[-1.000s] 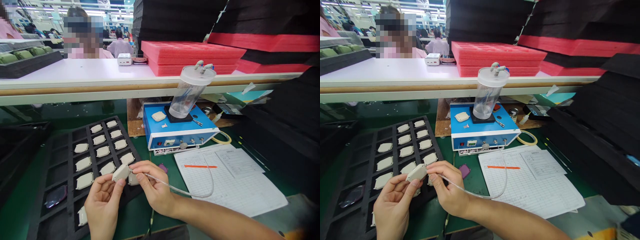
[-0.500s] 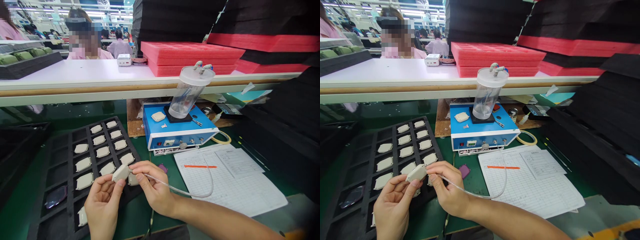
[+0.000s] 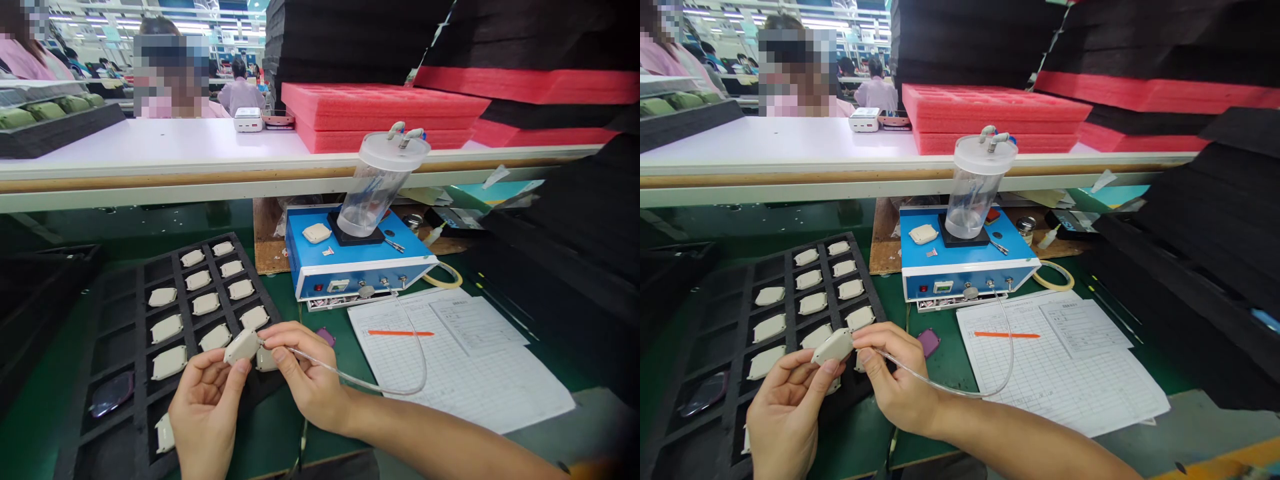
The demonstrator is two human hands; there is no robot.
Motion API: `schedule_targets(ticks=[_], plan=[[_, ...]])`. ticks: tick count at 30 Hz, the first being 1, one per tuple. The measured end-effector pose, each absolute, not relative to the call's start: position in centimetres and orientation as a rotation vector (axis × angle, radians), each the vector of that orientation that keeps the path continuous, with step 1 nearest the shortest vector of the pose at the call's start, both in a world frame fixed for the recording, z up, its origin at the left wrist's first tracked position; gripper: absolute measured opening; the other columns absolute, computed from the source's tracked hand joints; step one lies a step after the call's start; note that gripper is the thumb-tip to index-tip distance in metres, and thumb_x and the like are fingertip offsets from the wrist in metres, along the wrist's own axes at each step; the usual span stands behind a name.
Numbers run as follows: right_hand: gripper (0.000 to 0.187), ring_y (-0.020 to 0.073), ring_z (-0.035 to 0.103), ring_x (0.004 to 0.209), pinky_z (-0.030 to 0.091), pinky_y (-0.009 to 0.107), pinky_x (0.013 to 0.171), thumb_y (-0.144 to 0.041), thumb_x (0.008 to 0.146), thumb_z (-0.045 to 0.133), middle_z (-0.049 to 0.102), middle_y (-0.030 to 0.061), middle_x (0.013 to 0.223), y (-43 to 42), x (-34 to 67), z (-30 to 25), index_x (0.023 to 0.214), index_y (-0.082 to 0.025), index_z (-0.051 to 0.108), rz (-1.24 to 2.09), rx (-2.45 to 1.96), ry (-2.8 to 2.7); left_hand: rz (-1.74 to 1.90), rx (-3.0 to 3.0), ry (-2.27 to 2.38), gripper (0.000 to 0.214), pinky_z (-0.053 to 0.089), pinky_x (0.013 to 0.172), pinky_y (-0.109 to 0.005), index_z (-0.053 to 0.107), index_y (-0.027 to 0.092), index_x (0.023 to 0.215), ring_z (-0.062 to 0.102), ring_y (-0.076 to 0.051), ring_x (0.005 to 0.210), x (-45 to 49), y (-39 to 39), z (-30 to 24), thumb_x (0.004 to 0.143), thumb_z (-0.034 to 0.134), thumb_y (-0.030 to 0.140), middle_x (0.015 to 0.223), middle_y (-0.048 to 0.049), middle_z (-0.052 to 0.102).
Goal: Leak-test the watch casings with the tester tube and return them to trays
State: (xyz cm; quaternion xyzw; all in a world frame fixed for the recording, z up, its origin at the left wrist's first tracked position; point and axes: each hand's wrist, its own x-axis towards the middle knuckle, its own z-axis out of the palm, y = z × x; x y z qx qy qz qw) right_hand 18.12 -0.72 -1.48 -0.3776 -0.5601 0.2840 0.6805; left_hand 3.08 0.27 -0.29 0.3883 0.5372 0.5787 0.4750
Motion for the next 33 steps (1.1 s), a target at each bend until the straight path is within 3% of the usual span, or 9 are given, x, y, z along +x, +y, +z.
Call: schedule_targets(ticks=[18,33], plan=[[0.02,0.0193,0.075,0.1,0.062,0.032,0.086,-0.016,0.101,0.06,0.078,0.0068,0.108,-1.6,18.4,-1.7,0.106,-0.026,0.076,0.636,-0.913,-1.296,1.414,1.034,1.213,0.036,0.063,0.068,-0.021,0.066,0.017,0.088,0.08,-0.018,0.073,3.7,-0.2,0.8,0.069,0.093,0.032,0.081,-0.0076,0.081],[0.017,0.0194,0.076,0.099,0.063,0.032,0.086,-0.018,0.101,0.061,0.079,0.008,0.105,-1.0,18.2,-1.4,0.104,-0.024,0.077,0.617,-0.889,-1.273,1.415,1.021,1.262,0.045,0.066,0.071,-0.023,0.067,0.018,0.092,0.081,-0.023,0.078,3.3,0.0,0.0,0.066,0.096,0.04,0.087,-0.01,0.082]])
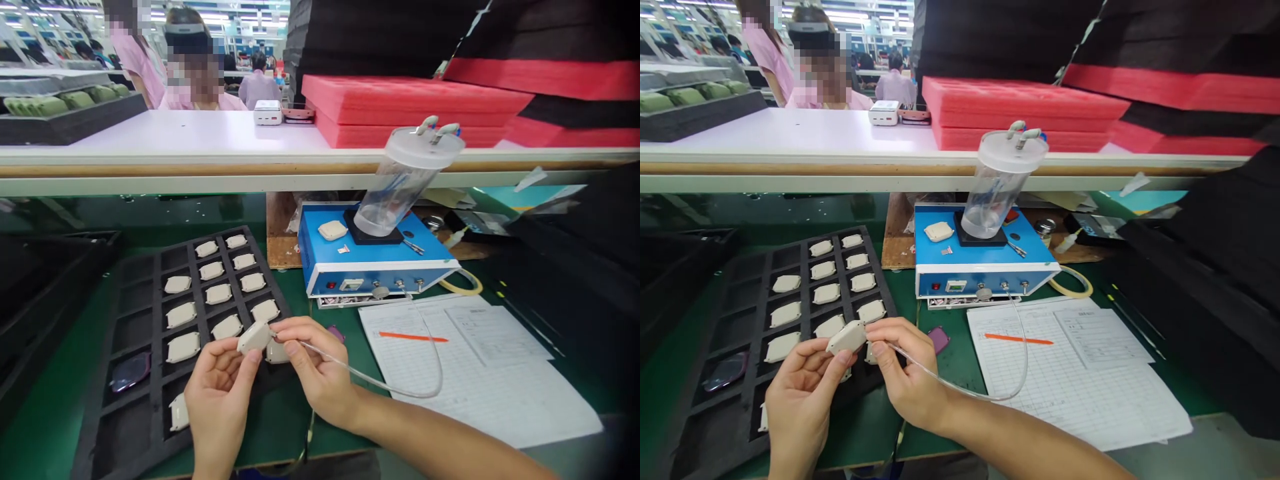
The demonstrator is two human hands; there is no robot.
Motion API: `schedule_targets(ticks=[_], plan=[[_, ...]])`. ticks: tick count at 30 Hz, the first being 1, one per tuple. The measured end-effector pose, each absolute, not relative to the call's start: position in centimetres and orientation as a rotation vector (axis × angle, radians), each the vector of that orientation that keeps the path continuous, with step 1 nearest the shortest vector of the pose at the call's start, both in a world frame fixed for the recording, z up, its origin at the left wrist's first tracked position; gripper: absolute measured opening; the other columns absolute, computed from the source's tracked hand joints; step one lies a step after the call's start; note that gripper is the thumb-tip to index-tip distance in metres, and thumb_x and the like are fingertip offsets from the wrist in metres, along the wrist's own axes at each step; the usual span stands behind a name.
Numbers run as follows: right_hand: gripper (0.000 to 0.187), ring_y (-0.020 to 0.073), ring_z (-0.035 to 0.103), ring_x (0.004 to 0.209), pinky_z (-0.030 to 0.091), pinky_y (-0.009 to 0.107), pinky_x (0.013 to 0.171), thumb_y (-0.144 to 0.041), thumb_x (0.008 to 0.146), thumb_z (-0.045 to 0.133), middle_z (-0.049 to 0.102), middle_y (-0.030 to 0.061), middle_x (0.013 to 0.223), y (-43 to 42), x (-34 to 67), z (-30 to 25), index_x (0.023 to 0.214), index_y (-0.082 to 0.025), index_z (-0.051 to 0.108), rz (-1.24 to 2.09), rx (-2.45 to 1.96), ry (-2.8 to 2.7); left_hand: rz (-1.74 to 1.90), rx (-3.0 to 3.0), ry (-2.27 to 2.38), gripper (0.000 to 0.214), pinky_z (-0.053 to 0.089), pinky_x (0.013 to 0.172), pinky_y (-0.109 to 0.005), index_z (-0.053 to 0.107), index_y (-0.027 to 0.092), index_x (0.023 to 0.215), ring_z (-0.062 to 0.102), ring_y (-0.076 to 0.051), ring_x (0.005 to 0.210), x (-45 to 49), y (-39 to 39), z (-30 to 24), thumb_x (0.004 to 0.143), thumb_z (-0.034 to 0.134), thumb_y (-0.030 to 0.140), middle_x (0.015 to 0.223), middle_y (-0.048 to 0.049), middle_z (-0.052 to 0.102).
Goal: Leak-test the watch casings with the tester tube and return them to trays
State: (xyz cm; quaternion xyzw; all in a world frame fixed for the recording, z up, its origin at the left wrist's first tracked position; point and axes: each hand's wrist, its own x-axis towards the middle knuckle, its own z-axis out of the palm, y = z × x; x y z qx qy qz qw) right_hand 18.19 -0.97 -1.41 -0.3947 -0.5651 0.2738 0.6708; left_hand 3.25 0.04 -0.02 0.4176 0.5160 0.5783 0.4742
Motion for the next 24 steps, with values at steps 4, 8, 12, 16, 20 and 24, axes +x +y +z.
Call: schedule_targets(ticks=[4,8,12,16,20,24], plan=[[0.017,0.0207,0.077,0.097,0.064,0.033,0.083,-0.023,0.102,0.06,0.079,0.0097,0.104,-1.0,18.2,-1.3,0.102,-0.023,0.076,0.616,-0.897,-1.282,1.414,1.017,1.273,0.046,0.065,0.071,-0.022,0.067,0.017,0.093,0.081,-0.022,0.076,3.2,0.0,-0.1,0.066,0.096,0.04,0.086,-0.0097,0.082],[0.017,0.0207,0.077,0.097,0.064,0.033,0.082,-0.023,0.102,0.06,0.079,0.0094,0.105,-1.0,18.2,-1.3,0.102,-0.023,0.077,0.618,-0.896,-1.276,1.407,1.01,1.28,0.047,0.066,0.072,-0.023,0.067,0.017,0.093,0.081,-0.022,0.078,3.1,0.1,0.0,0.065,0.096,0.04,0.088,-0.0103,0.082],[0.017,0.0201,0.076,0.096,0.064,0.032,0.083,-0.021,0.101,0.06,0.079,0.0088,0.104,-0.8,18.2,-1.3,0.102,-0.024,0.077,0.604,-0.897,-1.278,1.397,0.998,1.272,0.046,0.066,0.071,-0.025,0.066,0.018,0.092,0.081,-0.023,0.077,3.2,0.4,0.0,0.065,0.096,0.04,0.088,-0.0102,0.082],[0.017,0.0207,0.077,0.097,0.064,0.034,0.084,-0.021,0.102,0.06,0.079,0.0089,0.104,-1.2,18.2,-1.4,0.102,-0.024,0.077,0.597,-0.903,-1.3,1.384,1.033,1.264,0.04,0.065,0.072,-0.028,0.064,0.018,0.09,0.08,-0.024,0.079,3.6,-0.3,0.2,0.068,0.092,0.037,0.087,-0.0095,0.08],[0.017,0.0215,0.076,0.099,0.063,0.035,0.085,-0.021,0.101,0.061,0.078,0.0082,0.107,-1.7,18.3,-1.9,0.102,-0.025,0.077,0.584,-0.954,-1.274,1.303,1.305,1.319,0.023,0.062,0.07,-0.029,0.06,0.019,0.089,0.079,-0.022,0.08,2.8,0.6,1.8,0.08,0.076,0.032,0.092,-0.0093,0.077],[0.016,0.0217,0.076,0.098,0.063,0.037,0.085,-0.023,0.102,0.061,0.077,0.008,0.11,-1.9,18.5,-2.4,0.104,-0.026,0.076,0.627,-0.949,-1.255,1.192,1.678,1.662,0.02,0.057,0.083,-0.031,0.063,0.019,0.106,0.073,-0.02,0.093,-1.6,7.0,5.0,0.086,0.068,0.02,0.098,-0.0057,0.073]])
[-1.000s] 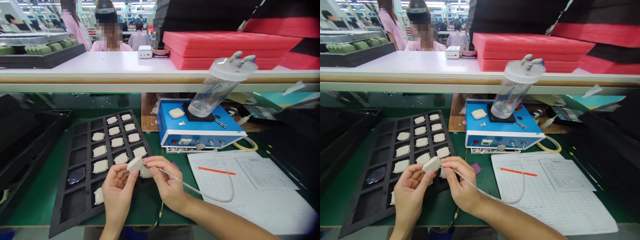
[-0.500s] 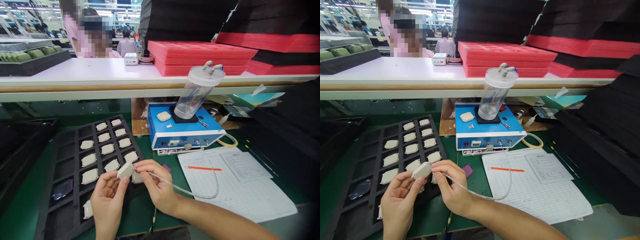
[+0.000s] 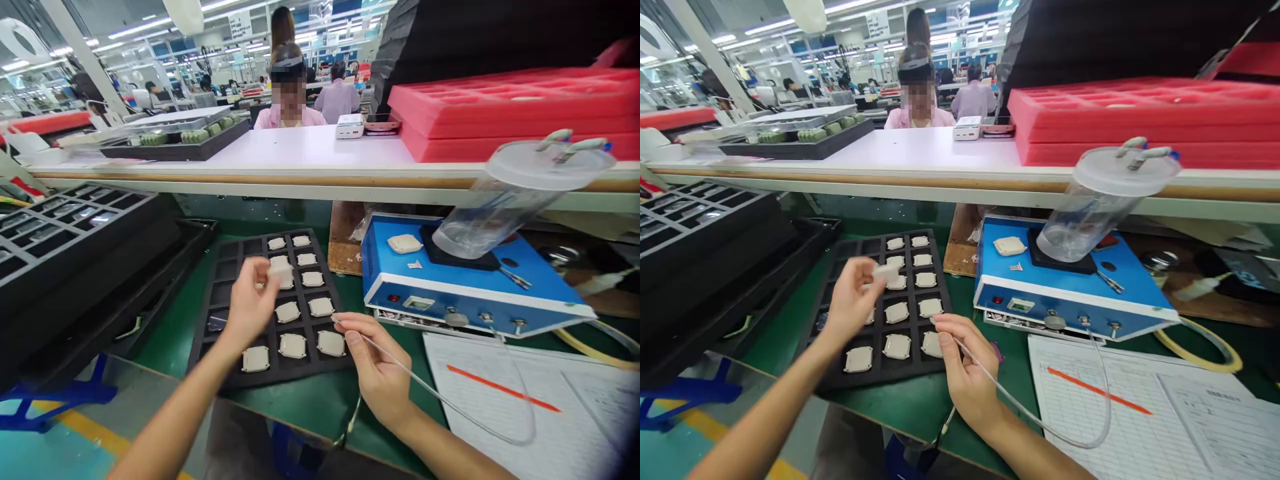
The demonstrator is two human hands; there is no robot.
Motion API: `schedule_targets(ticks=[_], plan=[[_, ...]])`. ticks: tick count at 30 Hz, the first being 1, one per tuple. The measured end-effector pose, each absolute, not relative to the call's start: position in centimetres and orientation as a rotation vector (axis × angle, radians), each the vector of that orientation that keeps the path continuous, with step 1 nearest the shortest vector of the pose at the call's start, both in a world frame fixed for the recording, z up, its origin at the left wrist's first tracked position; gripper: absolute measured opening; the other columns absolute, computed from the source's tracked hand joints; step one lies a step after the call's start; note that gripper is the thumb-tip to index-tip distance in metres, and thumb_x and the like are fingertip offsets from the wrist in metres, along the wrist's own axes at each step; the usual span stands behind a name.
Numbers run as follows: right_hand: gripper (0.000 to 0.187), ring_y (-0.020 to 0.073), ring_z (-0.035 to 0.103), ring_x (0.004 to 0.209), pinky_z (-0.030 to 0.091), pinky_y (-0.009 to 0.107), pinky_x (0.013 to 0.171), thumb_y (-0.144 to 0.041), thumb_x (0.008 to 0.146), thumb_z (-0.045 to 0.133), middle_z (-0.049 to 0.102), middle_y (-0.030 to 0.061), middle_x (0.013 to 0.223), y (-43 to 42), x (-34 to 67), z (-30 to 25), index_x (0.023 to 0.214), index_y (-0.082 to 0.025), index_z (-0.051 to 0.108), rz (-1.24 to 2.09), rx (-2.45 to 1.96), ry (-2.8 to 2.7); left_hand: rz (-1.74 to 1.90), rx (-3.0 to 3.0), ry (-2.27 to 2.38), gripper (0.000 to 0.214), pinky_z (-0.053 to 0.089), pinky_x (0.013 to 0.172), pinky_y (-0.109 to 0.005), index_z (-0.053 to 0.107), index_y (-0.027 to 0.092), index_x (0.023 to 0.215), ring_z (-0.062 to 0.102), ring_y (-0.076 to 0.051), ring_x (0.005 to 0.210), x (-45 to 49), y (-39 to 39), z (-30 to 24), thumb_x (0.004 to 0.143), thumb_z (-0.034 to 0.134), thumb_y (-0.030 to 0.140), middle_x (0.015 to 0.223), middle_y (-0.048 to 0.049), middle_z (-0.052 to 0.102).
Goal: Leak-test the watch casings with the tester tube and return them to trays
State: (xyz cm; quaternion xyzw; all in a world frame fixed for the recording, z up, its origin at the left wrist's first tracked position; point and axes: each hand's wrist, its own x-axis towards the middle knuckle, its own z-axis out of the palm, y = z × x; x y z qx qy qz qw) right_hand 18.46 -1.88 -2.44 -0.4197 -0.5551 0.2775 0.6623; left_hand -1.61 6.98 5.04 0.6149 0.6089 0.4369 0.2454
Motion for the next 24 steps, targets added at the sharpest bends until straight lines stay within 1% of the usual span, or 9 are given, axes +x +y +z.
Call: schedule_targets(ticks=[2,3,7,10,13,15,18,21,24], plan=[[0.015,0.0222,0.075,0.098,0.064,0.038,0.085,-0.024,0.102,0.062,0.077,0.0087,0.11,-1.8,18.4,-2.6,0.104,-0.026,0.077,0.637,-0.929,-1.255,1.134,1.737,1.793,0.024,0.055,0.092,-0.036,0.066,0.019,0.111,0.07,-0.022,0.099,-4.2,11.2,6.2,0.088,0.069,0.016,0.099,-0.0046,0.072],[0.015,0.0223,0.075,0.098,0.065,0.038,0.085,-0.025,0.102,0.062,0.077,0.0089,0.11,-1.8,18.4,-2.7,0.103,-0.025,0.077,0.638,-0.924,-1.254,1.096,1.754,1.852,0.021,0.054,0.095,-0.039,0.067,0.017,0.111,0.069,-0.023,0.101,-5.2,13.2,6.4,0.09,0.069,0.018,0.099,-0.0049,0.071],[0.015,0.0224,0.076,0.098,0.066,0.036,0.083,-0.029,0.102,0.064,0.077,0.009,0.109,-1.5,18.2,-3.1,0.102,-0.024,0.078,0.647,-0.926,-1.25,0.938,1.819,1.997,0.032,0.059,0.092,-0.046,0.067,0.016,0.122,0.069,-0.024,0.105,-6.6,18.3,5.5,0.099,0.068,0.037,0.121,-0.0096,0.069],[0.015,0.023,0.075,0.099,0.067,0.038,0.084,-0.03,0.101,0.064,0.077,0.0094,0.108,-1.4,18.3,-3.4,0.102,-0.024,0.078,0.654,-0.927,-1.254,0.864,1.901,2.066,0.036,0.057,0.097,-0.05,0.065,0.017,0.128,0.067,-0.026,0.114,-6.5,18.8,4.7,0.099,0.068,0.039,0.131,-0.0111,0.066],[0.015,0.0235,0.074,0.101,0.066,0.041,0.088,-0.03,0.101,0.065,0.076,0.0097,0.109,-1.4,18.7,-3.5,0.103,-0.024,0.078,0.654,-0.932,-1.242,0.794,2.012,2.109,0.032,0.049,0.107,-0.052,0.067,0.016,0.123,0.061,-0.03,0.123,-7.8,16.1,5.0,0.097,0.069,0.034,0.135,-0.0132,0.064],[0.014,0.0236,0.073,0.101,0.066,0.042,0.089,-0.029,0.1,0.066,0.076,0.0096,0.11,-1.3,19.0,-3.3,0.103,-0.024,0.078,0.642,-0.926,-1.212,0.706,2.107,2.093,0.027,0.046,0.109,-0.046,0.071,0.016,0.116,0.062,-0.03,0.122,-9.5,12.5,5.5,0.092,0.068,0.029,0.131,-0.0143,0.068],[0.013,0.0235,0.073,0.102,0.066,0.042,0.088,-0.03,0.1,0.067,0.076,0.009,0.108,-0.9,19.4,-2.6,0.101,-0.024,0.078,0.625,-0.927,-1.142,0.475,2.217,2.032,0.025,0.052,0.098,-0.04,0.076,0.022,0.105,0.071,-0.031,0.106,-12.1,5.8,5.9,0.083,0.072,0.034,0.111,-0.0106,0.078],[0.015,0.0218,0.075,0.096,0.067,0.04,0.085,-0.035,0.099,0.068,0.077,0.0078,0.103,-0.2,19.8,-1.5,0.098,-0.023,0.078,0.601,-0.944,-1.048,0.301,2.279,2.024,0.031,0.055,0.092,-0.044,0.078,0.024,0.106,0.073,-0.037,0.104,-13.6,1.6,5.5,0.085,0.066,0.044,0.111,-0.0139,0.08],[0.02,0.0196,0.076,0.089,0.068,0.036,0.079,-0.041,0.097,0.07,0.077,0.0062,0.097,0.9,20.4,-0.6,0.096,-0.022,0.077,0.579,-0.949,-0.955,0.229,2.347,1.992,0.039,0.054,0.092,-0.05,0.077,0.021,0.11,0.072,-0.042,0.105,-13.6,1.9,4.9,0.087,0.057,0.045,0.111,-0.0186,0.079]])
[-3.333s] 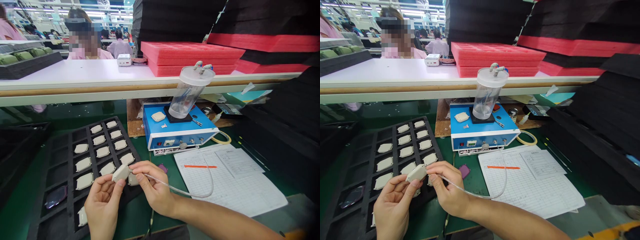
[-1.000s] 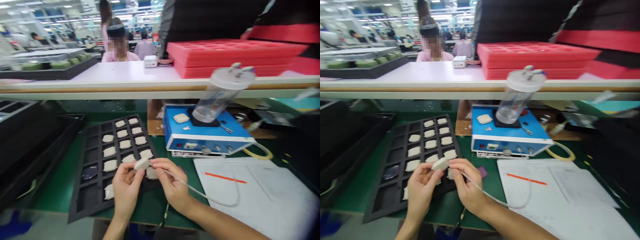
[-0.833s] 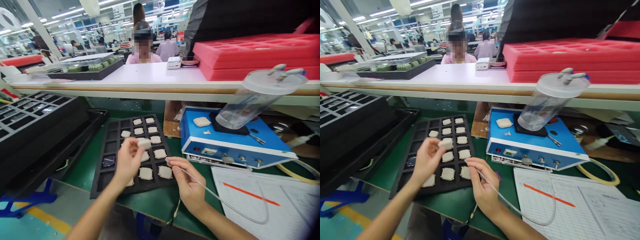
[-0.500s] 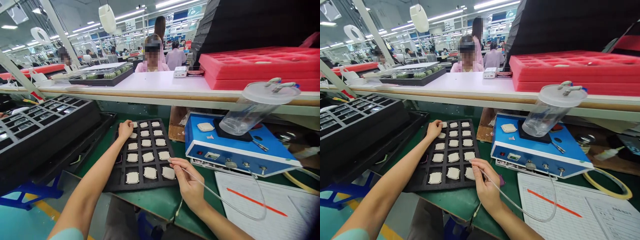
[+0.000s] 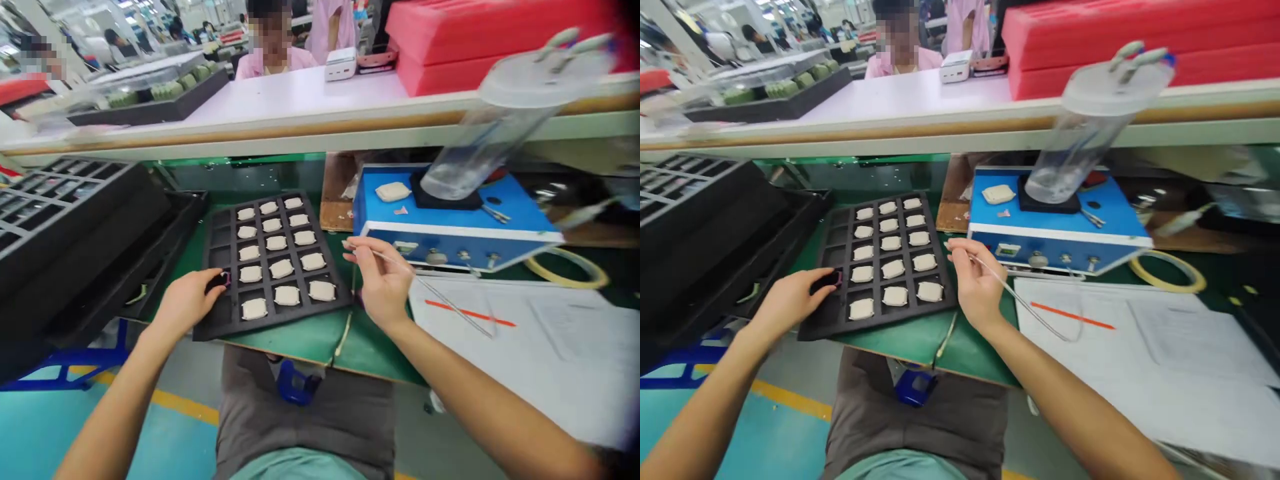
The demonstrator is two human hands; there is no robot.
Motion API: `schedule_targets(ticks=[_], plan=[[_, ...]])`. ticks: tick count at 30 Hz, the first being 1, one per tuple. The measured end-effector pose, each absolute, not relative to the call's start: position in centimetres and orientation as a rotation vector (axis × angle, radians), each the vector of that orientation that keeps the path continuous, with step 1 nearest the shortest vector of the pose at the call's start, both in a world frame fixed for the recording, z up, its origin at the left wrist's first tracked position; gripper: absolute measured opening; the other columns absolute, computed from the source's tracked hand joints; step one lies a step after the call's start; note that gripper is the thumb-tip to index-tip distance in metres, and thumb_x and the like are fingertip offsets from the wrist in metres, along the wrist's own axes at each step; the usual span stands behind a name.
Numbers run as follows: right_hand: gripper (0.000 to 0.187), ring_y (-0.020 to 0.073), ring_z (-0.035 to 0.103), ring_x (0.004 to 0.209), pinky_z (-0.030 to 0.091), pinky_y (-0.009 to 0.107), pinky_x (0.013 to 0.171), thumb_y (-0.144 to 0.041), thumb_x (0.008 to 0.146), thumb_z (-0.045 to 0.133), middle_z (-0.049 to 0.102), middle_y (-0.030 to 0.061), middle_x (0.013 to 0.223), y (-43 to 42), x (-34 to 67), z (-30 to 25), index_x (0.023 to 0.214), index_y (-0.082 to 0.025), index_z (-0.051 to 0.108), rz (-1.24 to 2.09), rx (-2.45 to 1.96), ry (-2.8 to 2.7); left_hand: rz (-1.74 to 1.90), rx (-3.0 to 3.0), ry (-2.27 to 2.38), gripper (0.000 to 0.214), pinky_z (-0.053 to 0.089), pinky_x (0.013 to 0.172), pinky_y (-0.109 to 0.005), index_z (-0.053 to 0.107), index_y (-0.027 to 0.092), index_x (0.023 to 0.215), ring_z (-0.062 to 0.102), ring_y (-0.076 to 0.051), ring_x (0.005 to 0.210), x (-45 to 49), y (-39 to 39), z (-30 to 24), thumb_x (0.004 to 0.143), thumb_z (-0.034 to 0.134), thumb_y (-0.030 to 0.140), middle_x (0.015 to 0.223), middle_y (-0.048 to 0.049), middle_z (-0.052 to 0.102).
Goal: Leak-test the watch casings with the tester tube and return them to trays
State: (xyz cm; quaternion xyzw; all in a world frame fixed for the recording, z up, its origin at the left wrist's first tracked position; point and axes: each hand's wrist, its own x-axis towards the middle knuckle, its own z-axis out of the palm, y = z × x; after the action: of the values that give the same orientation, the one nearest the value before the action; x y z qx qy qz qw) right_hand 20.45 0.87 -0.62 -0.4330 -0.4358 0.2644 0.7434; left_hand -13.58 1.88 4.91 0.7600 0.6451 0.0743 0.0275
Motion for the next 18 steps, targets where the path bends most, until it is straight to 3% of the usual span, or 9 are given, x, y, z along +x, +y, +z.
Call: schedule_targets(ticks=[6,12,16,18], plan=[[0.025,0.0189,0.078,0.089,0.067,0.031,0.074,-0.045,0.093,0.073,0.078,0.0056,0.097,2.3,22.5,0.8,0.095,-0.02,0.075,0.564,-0.876,-0.843,0.175,2.497,1.807,0.036,0.054,0.095,-0.053,0.07,0.022,0.102,0.071,-0.043,0.107,-13.0,4.8,5.2,0.081,0.053,0.045,0.111,-0.0198,0.078],[0.019,0.0166,0.078,0.087,0.066,0.027,0.07,-0.039,0.095,0.072,0.076,0.0018,0.094,2.3,24.6,3.0,0.094,-0.021,0.076,0.427,-0.736,-0.74,0.292,2.624,1.775,0.04,0.051,0.1,-0.056,0.063,0.017,0.11,0.068,-0.043,0.109,-12.8,3.9,7.1,0.092,0.045,0.047,0.112,-0.0238,0.072],[0.016,0.0162,0.078,0.087,0.066,0.027,0.069,-0.037,0.095,0.071,0.075,0.0014,0.095,2.4,25.7,3.8,0.094,-0.022,0.075,0.357,-0.721,-0.729,0.551,2.709,1.601,0.033,0.055,0.093,-0.046,0.062,0.017,0.119,0.068,-0.034,0.108,-3.0,1.8,7.4,0.097,0.055,0.04,0.117,-0.017,0.069],[0.016,0.0165,0.077,0.087,0.066,0.028,0.069,-0.037,0.093,0.07,0.075,0.0017,0.095,2.4,25.8,3.9,0.094,-0.022,0.075,0.346,-0.741,-0.723,0.366,2.788,1.3,0.022,0.056,0.088,-0.041,0.065,0.015,0.114,0.069,-0.029,0.102,4.1,-0.2,6.6,0.098,0.055,0.027,0.111,-0.0153,0.07]])
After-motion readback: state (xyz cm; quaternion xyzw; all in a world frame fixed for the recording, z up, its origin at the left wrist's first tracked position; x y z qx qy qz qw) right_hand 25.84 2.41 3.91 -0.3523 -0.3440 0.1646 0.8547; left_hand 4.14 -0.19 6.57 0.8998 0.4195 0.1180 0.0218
